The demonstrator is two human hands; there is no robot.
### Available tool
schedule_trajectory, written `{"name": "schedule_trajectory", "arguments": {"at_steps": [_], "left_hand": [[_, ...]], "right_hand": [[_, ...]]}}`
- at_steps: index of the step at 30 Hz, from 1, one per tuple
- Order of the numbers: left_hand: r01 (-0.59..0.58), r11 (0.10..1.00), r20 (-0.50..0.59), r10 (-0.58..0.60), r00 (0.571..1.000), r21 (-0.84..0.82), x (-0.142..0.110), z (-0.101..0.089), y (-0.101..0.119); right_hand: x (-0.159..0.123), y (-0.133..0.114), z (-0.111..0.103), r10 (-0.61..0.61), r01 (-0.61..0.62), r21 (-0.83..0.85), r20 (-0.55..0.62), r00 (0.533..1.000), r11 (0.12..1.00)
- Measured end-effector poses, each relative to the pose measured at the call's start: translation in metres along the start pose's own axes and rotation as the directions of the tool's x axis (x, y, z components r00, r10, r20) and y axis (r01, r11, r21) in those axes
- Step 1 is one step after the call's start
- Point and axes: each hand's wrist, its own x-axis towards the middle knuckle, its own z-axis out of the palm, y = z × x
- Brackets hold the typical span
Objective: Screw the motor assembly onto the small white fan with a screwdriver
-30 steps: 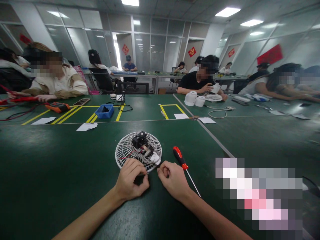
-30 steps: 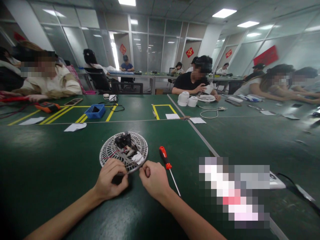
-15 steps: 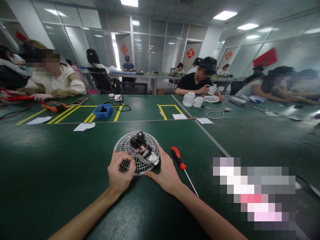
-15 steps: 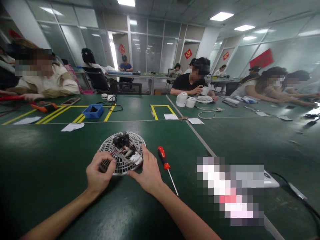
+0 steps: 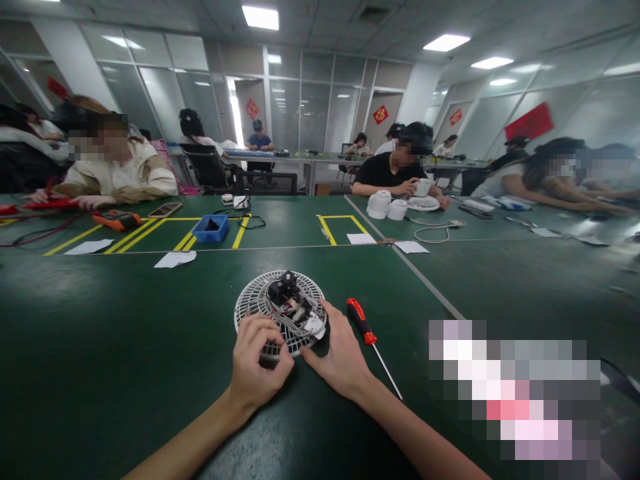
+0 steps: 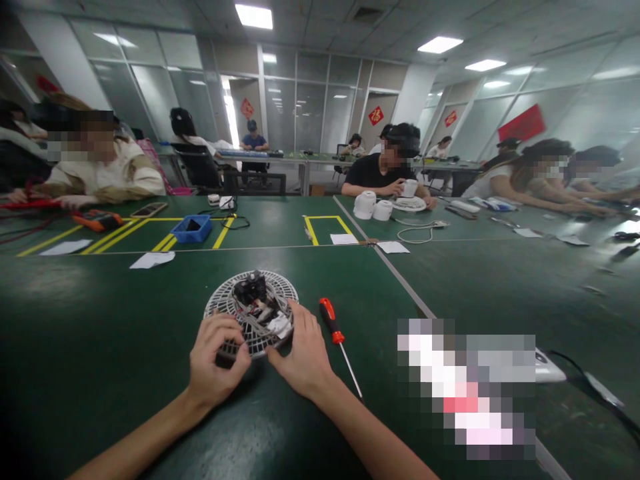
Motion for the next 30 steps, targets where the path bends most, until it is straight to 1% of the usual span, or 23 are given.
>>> {"name": "schedule_trajectory", "arguments": {"at_steps": [5, 11, 13, 18, 21, 25, 30], "left_hand": [[-0.017, 0.999, 0.008, 0.017, 1.0, 0.03, -0.003, 0.002, 0.004], [-0.019, 0.996, -0.049, 0.023, 0.999, 0.088, -0.003, 0.001, -0.001], [-0.026, 0.995, -0.058, 0.031, 0.998, 0.092, -0.003, 0.0, -0.003], [-0.037, 0.998, -0.028, 0.038, 0.999, 0.053, -0.005, -0.001, -0.007], [-0.048, 0.998, -0.013, 0.049, 0.999, 0.033, -0.007, -0.001, -0.009], [-0.079, 0.996, -0.002, 0.079, 0.997, 0.03, -0.008, -0.001, -0.01], [-0.107, 0.993, -0.022, 0.108, 0.994, 0.046, -0.005, 0.0, -0.008]], "right_hand": [[0.002, -0.004, 0.001, 0.013, -0.014, -0.019, -0.05, 0.999, 1.0], [0.004, -0.004, -0.003, 0.004, -0.007, -0.04, -0.075, 0.997, 0.999], [0.004, -0.003, -0.005, 0.006, -0.008, -0.035, -0.062, 0.998, 0.999], [0.001, -0.002, -0.009, 0.023, -0.024, -0.019, -0.016, 1.0, 1.0], [0.0, -0.003, -0.01, 0.037, -0.037, -0.012, -0.011, 0.999, 0.999], [-0.001, -0.003, -0.013, 0.012, -0.012, -0.003, 0.006, 1.0, 1.0], [-0.001, 0.002, -0.03, -0.063, 0.064, 0.004, 0.144, 0.988, 0.998]]}}
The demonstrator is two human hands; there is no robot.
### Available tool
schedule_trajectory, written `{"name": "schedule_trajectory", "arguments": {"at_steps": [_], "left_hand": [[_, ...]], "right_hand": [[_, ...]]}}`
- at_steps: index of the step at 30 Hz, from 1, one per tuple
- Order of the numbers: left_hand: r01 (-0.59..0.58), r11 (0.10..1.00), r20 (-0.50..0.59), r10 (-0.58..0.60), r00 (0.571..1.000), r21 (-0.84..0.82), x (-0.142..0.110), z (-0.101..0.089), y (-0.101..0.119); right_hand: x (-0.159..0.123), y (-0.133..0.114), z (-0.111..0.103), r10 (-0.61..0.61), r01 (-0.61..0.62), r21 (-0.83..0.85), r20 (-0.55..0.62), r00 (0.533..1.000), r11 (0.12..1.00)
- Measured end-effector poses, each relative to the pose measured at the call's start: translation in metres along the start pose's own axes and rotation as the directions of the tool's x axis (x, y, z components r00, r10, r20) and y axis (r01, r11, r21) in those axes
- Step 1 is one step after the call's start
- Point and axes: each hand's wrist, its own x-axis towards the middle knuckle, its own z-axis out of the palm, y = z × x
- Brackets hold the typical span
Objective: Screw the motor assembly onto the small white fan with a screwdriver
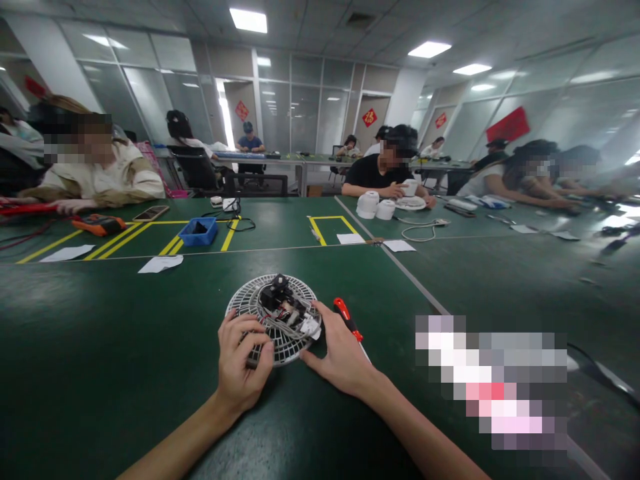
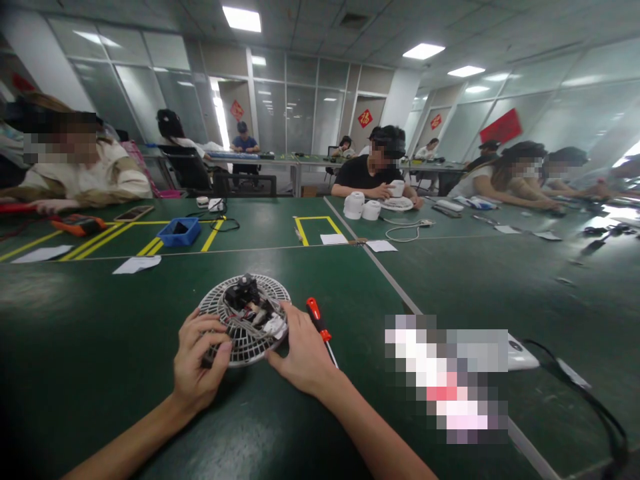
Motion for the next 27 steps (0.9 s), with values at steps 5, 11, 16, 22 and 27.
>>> {"name": "schedule_trajectory", "arguments": {"at_steps": [5, 11, 16, 22, 27], "left_hand": [[-0.006, 1.0, -0.001, 0.006, 1.0, 0.027, 0.003, 0.0, 0.002], [-0.023, 0.999, -0.027, 0.024, 0.999, 0.045, 0.004, 0.002, 0.002], [-0.023, 0.999, -0.041, 0.025, 0.999, 0.048, 0.005, 0.003, 0.002], [-0.014, 0.999, -0.032, 0.015, 0.999, 0.034, 0.006, 0.002, 0.002], [-0.017, 0.999, -0.015, 0.017, 1.0, 0.032, 0.006, 0.002, 0.002]], "right_hand": [[-0.001, -0.001, -0.017, -0.05, 0.049, -0.056, -0.013, 0.999, 0.997], [0.003, 0.002, -0.023, 0.183, -0.247, -0.362, -0.202, 0.962, 0.899], [0.005, 0.013, -0.028, 0.344, -0.35, -0.414, -0.092, 0.934, 0.84], [0.011, 0.018, -0.035, 0.494, -0.495, 0.009, -0.068, 0.867, 0.869], [0.012, 0.008, -0.034, 0.527, -0.381, 0.7, 0.009, 0.85, 0.603]]}}
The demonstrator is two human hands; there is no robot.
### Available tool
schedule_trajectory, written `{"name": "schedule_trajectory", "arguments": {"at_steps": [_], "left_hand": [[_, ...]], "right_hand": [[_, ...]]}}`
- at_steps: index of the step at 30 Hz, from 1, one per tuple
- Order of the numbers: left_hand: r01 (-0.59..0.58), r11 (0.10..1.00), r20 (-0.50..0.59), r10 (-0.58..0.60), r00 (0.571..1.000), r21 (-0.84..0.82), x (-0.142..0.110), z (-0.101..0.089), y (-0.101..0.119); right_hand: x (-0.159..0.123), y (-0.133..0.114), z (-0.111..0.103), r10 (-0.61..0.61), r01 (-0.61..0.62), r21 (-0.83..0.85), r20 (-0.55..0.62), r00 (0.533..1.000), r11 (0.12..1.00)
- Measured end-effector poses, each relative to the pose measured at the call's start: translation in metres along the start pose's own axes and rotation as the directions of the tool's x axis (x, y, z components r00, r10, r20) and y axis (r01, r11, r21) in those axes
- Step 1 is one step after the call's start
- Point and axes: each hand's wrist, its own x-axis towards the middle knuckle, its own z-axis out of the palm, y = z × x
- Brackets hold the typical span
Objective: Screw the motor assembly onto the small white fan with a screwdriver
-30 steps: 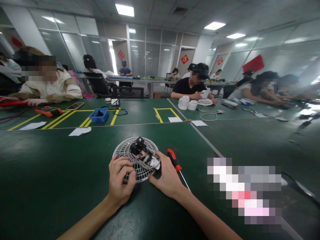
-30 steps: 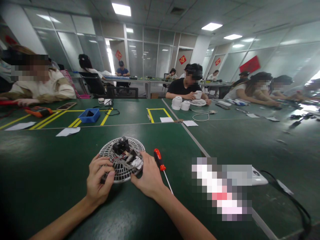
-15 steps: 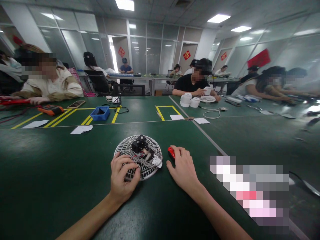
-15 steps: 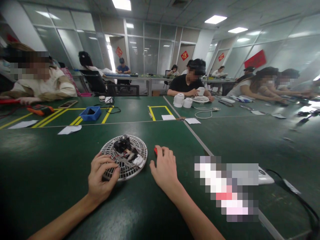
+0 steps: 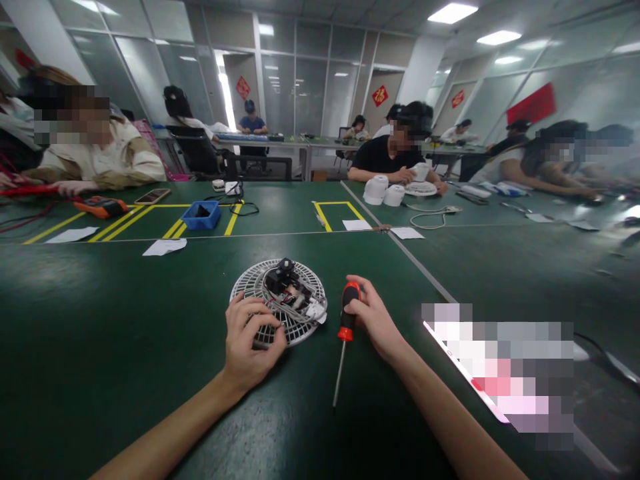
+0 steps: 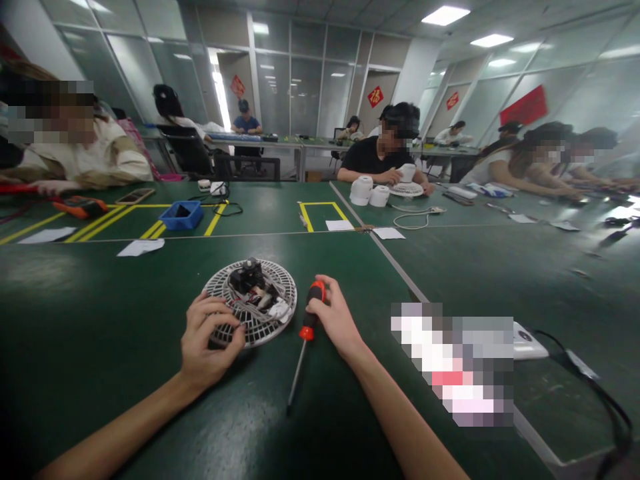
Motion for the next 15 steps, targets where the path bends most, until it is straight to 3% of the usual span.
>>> {"name": "schedule_trajectory", "arguments": {"at_steps": [2, 5, 15], "left_hand": [[0.004, 1.0, 0.002, -0.004, 1.0, 0.001, 0.0, 0.0, 0.0], [0.015, 1.0, 0.006, -0.015, 1.0, -0.001, 0.0, 0.0, 0.001], [0.033, 0.999, 0.013, -0.033, 0.999, -0.03, -0.001, -0.002, 0.001]], "right_hand": [[-0.006, -0.005, 0.006, 0.02, -0.019, 0.207, -0.001, 1.0, 0.978], [-0.013, -0.012, 0.013, 0.028, -0.005, 0.369, -0.057, 0.998, 0.93], [-0.009, -0.013, 0.01, -0.006, 0.178, 0.551, -0.3, 0.954, 0.815]]}}
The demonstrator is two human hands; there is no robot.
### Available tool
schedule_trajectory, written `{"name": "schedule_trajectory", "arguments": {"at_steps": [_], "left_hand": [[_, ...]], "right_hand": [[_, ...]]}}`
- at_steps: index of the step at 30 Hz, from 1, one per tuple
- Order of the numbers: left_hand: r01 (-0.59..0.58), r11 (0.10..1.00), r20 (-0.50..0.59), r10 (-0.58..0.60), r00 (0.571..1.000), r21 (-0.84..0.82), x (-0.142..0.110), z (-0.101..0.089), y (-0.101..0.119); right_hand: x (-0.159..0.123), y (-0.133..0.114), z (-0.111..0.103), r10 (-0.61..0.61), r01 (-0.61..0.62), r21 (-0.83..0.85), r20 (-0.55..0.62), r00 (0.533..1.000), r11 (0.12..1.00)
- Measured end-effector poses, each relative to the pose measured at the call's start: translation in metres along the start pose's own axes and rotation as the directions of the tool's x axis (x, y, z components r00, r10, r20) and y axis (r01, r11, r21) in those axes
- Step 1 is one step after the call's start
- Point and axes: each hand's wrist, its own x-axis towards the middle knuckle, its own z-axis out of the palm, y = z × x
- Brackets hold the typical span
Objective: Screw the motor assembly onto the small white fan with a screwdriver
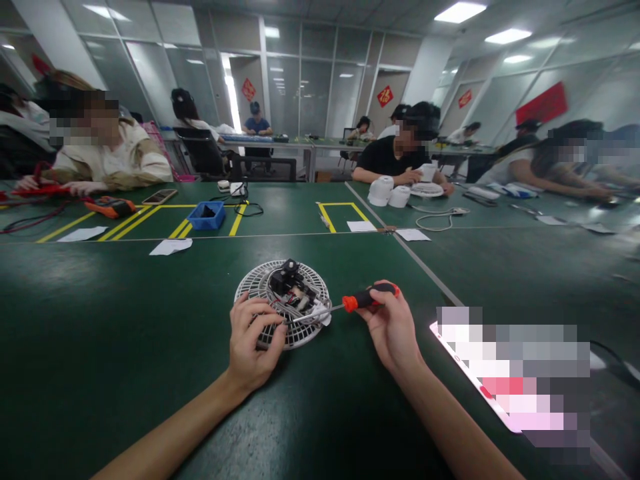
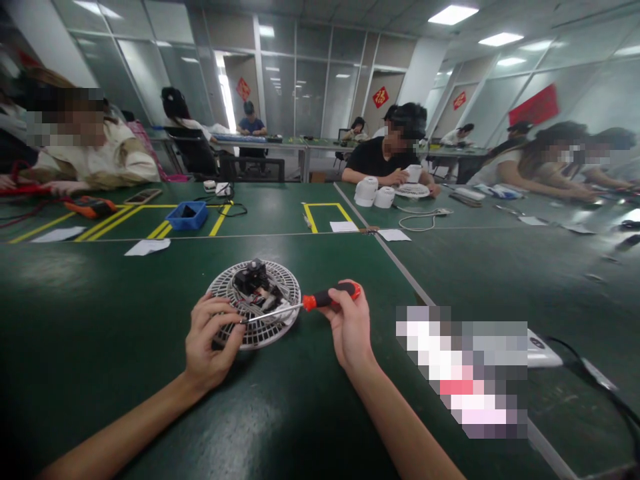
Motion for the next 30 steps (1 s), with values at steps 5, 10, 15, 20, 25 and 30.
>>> {"name": "schedule_trajectory", "arguments": {"at_steps": [5, 10, 15, 20, 25, 30], "left_hand": [[0.004, 1.0, -0.023, -0.004, 1.0, 0.004, 0.0002, 0.0016, -0.0004], [0.019, 1.0, -0.038, -0.019, 0.999, 0.01, -0.0003, 0.0027, -0.0022], [0.04, 0.999, -0.047, -0.04, 0.998, -0.001, -0.0005, 0.0032, -0.0041], [0.039, 0.999, -0.035, -0.04, 0.999, -0.021, -0.001, 0.0031, -0.0052], [0.026, 0.999, -0.023, -0.027, 0.999, -0.018, -0.0017, 0.0022, -0.0059], [0.024, 1.0, -0.018, -0.024, 1.0, -0.019, -0.0022, 0.0024, -0.0075]], "right_hand": [[0.0, -0.0005, 0.0011, -0.038, 0.038, -0.014, -0.039, 0.999, 0.999], [-0.0014, 0.0003, 0.0011, -0.072, 0.07, -0.062, -0.039, 0.997, 0.996], [-0.0005, 0.0012, -0.0008, -0.088, 0.085, -0.107, -0.021, 0.996, 0.991], [0.0001, 0.0028, -0.0014, -0.067, 0.063, -0.096, -0.04, 0.997, 0.993], [-0.001, 0.0033, 0.0006, -0.053, 0.051, -0.065, -0.04, 0.998, 0.997], [-0.0012, 0.0038, 0.0011, -0.047, 0.045, -0.075, -0.022, 0.999, 0.996]]}}
